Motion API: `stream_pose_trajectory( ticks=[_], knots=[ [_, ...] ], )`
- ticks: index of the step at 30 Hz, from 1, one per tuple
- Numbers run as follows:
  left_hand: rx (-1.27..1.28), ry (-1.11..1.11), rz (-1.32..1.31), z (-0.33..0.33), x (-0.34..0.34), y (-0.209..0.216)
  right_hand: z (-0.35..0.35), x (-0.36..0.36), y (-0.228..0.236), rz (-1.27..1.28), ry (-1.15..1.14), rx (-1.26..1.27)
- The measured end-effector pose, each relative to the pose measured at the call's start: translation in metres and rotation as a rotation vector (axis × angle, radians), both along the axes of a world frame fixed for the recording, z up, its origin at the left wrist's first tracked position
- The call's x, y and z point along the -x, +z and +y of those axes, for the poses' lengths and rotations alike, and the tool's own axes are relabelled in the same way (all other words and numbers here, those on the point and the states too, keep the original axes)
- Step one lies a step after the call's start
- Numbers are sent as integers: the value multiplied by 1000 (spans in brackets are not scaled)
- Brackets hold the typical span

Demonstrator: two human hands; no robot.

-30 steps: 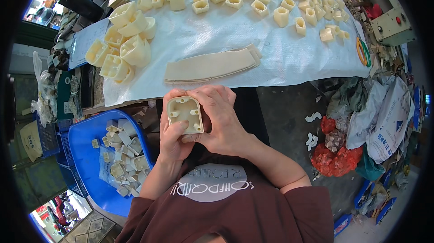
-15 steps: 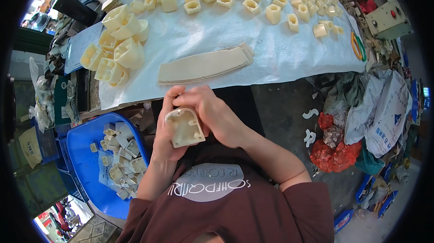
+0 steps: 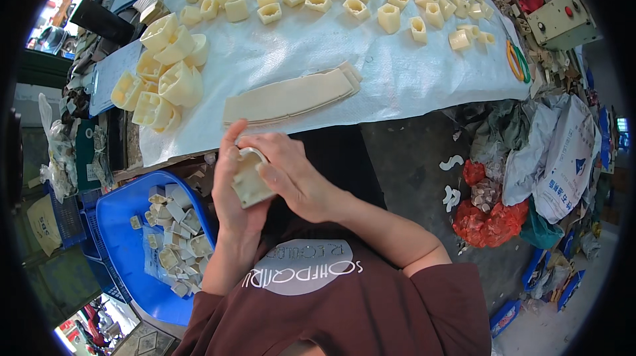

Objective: The person repeatedly picks up small, hollow, off-white plastic components and wraps a thin, flexible strip of material around them by hand. The person manipulates the strip to fit the contours of the plastic piece, then places the assembled unit onto a white cloth on the table. The process is repeated continuously throughout the clip.

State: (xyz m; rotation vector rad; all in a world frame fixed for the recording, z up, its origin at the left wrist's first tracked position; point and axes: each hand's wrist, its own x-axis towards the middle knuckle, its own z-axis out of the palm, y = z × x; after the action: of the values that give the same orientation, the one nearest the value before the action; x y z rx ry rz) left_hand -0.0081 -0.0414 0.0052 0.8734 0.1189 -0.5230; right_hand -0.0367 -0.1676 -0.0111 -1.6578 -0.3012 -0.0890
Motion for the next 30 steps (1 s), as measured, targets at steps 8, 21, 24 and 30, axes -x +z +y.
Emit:
stream_pose_trajectory(
  ticks=[8,21,24,30],
  knots=[
    [228,40,119,3,0,-2,10,6,-8,11,14,-271],
    [-41,5,55,-4,3,0,-12,-7,10,-309,35,465],
    [106,-76,44,4,-2,1,-12,-10,12,-366,-2,397],
    [-229,-157,-215,6,-3,14,-20,-13,38,-298,-36,578]
  ],
)
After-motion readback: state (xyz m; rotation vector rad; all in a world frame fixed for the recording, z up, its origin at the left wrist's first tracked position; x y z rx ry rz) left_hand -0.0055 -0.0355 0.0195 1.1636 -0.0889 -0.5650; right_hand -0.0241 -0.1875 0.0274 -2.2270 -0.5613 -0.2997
